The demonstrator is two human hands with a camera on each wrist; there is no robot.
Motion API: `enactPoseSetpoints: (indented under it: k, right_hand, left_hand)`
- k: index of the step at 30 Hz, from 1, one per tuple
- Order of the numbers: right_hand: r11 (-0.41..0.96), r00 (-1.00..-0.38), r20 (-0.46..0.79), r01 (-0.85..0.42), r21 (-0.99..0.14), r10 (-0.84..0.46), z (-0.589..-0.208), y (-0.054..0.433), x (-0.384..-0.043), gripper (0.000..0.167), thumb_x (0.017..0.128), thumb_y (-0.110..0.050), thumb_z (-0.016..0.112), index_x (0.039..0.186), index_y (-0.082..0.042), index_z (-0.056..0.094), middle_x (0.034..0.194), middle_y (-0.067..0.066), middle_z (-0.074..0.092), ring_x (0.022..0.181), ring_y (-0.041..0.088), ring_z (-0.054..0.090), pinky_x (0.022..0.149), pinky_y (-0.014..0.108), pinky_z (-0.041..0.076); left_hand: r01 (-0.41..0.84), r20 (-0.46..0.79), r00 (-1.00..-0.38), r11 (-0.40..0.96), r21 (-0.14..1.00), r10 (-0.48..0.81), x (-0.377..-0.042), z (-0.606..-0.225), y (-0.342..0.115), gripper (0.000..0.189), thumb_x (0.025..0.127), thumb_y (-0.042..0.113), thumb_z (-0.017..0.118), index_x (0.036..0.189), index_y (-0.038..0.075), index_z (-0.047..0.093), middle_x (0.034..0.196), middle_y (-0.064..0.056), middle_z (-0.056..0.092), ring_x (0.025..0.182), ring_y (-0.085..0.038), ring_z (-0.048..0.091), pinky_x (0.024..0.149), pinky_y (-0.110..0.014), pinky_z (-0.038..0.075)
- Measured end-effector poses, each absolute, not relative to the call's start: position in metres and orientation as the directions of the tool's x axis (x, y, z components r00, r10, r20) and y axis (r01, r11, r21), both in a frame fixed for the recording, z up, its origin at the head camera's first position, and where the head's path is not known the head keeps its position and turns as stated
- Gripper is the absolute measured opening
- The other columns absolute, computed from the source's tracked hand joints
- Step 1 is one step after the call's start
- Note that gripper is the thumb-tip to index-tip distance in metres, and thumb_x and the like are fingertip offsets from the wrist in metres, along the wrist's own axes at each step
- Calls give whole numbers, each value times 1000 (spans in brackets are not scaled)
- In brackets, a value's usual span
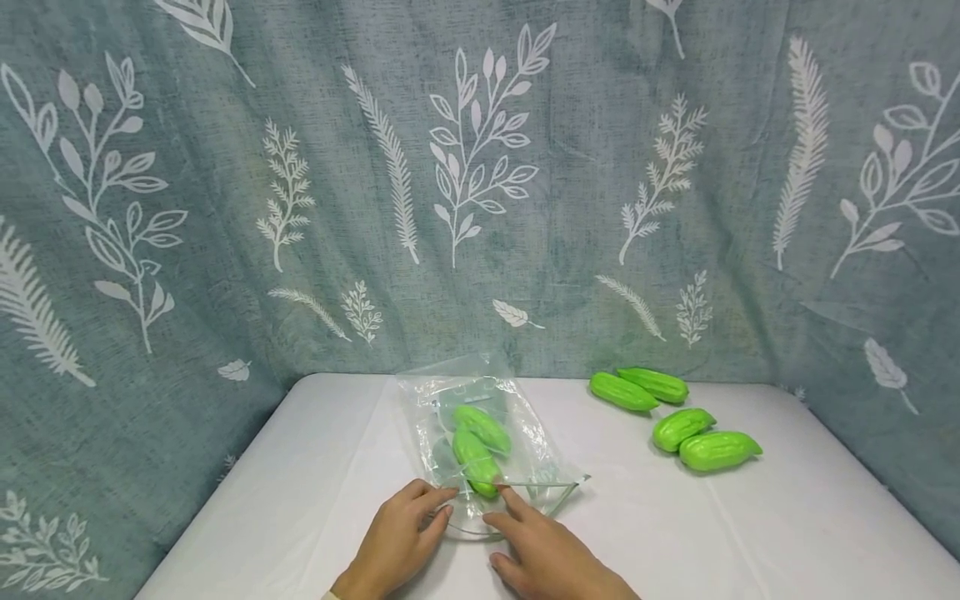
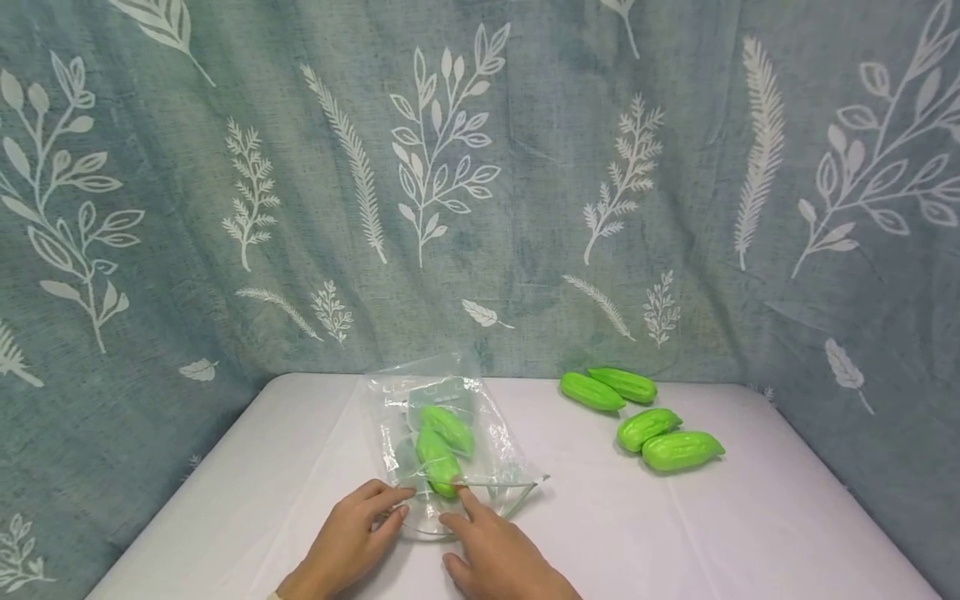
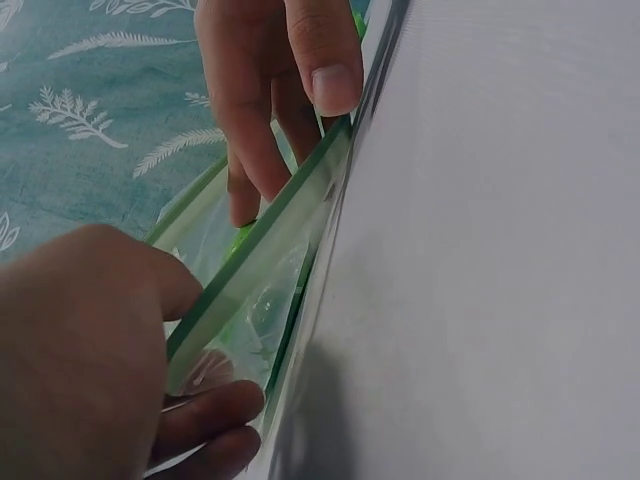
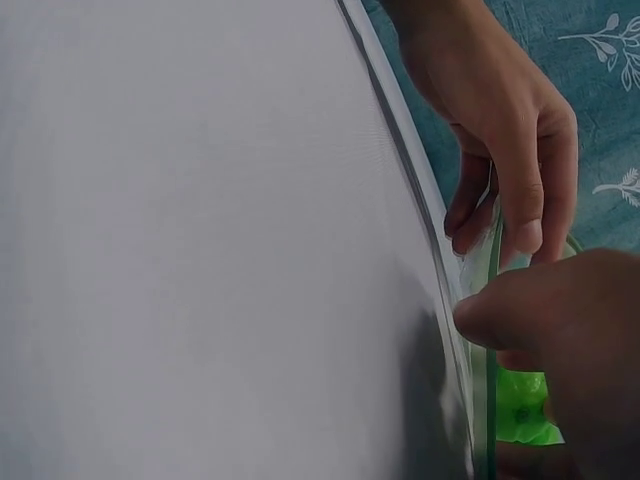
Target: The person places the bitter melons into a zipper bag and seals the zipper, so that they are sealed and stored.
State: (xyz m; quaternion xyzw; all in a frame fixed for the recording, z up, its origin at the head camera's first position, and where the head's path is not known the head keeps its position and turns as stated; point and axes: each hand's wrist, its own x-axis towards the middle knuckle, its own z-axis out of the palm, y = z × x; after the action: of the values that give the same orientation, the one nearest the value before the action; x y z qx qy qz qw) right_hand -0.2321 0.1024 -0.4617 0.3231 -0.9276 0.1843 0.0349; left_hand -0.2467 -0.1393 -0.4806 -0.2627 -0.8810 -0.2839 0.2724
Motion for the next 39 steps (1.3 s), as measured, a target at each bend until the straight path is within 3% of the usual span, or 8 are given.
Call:
enactPoseSetpoints:
  k: [6, 17, 21, 25, 30, 35, 39]
  right_hand:
    - [724, -790, 180, -610, -322, -586, -461, 104, -234, 46, 93, -39, 68, 134, -18, 63, 155, 16, 39, 123, 30, 58, 94, 46, 52]
    - [699, -774, 207, -631, -336, -599, -459, 113, -229, 43, 95, -36, 67, 133, -16, 63, 155, 17, 40, 125, 31, 56, 94, 47, 52]
    - [659, -731, 309, -683, -315, -608, -457, 122, -226, 36, 96, -30, 67, 129, -15, 67, 148, 13, 50, 123, 27, 58, 93, 45, 53]
    - [616, -653, 487, -743, -263, -580, -457, 138, -226, 28, 91, -20, 73, 118, -14, 71, 128, 1, 64, 114, 19, 63, 89, 41, 55]
    - [604, -598, 615, -761, -235, -514, -459, 162, -231, 28, 85, -11, 77, 112, -15, 73, 112, -10, 67, 100, 8, 65, 83, 33, 56]
    - [582, -613, 641, -755, -303, -462, -459, 184, -236, 26, 85, -6, 76, 110, -14, 73, 103, -10, 68, 86, 4, 63, 74, 27, 55]
    - [594, -669, 621, -712, -375, -409, -458, 199, -241, 21, 87, -4, 75, 106, -13, 74, 99, -9, 70, 85, 3, 63, 71, 28, 56]
  left_hand:
    - [573, 621, -747, 703, 422, 237, -246, -483, -134, 31, 86, 13, 78, 116, 13, 74, 92, 5, 65, 79, -2, 61, 67, -23, 54]
    - [561, 589, -774, 682, 469, 232, -247, -489, -130, 41, 84, 10, 77, 124, 10, 69, 96, 3, 66, 74, 2, 54, 64, -19, 51]
    - [562, 586, -776, 677, 476, 233, -247, -489, -130, 42, 84, 9, 77, 125, 10, 69, 96, 3, 66, 75, 2, 55, 65, -18, 51]
    - [567, 584, -777, 665, 487, 235, -248, -488, -131, 43, 84, 8, 78, 125, 9, 68, 97, 3, 66, 76, 2, 55, 66, -18, 52]
    - [569, 586, -776, 658, 492, 233, -248, -487, -132, 43, 83, 7, 78, 125, 8, 68, 97, 2, 66, 76, 1, 56, 66, -18, 52]
    - [579, 589, -771, 649, 494, 240, -248, -487, -134, 44, 82, 7, 78, 125, 8, 68, 96, 2, 66, 76, 2, 56, 66, -18, 52]
    - [584, 590, -769, 646, 491, 246, -249, -488, -135, 44, 82, 7, 79, 126, 9, 68, 96, 3, 66, 76, 2, 57, 66, -18, 53]
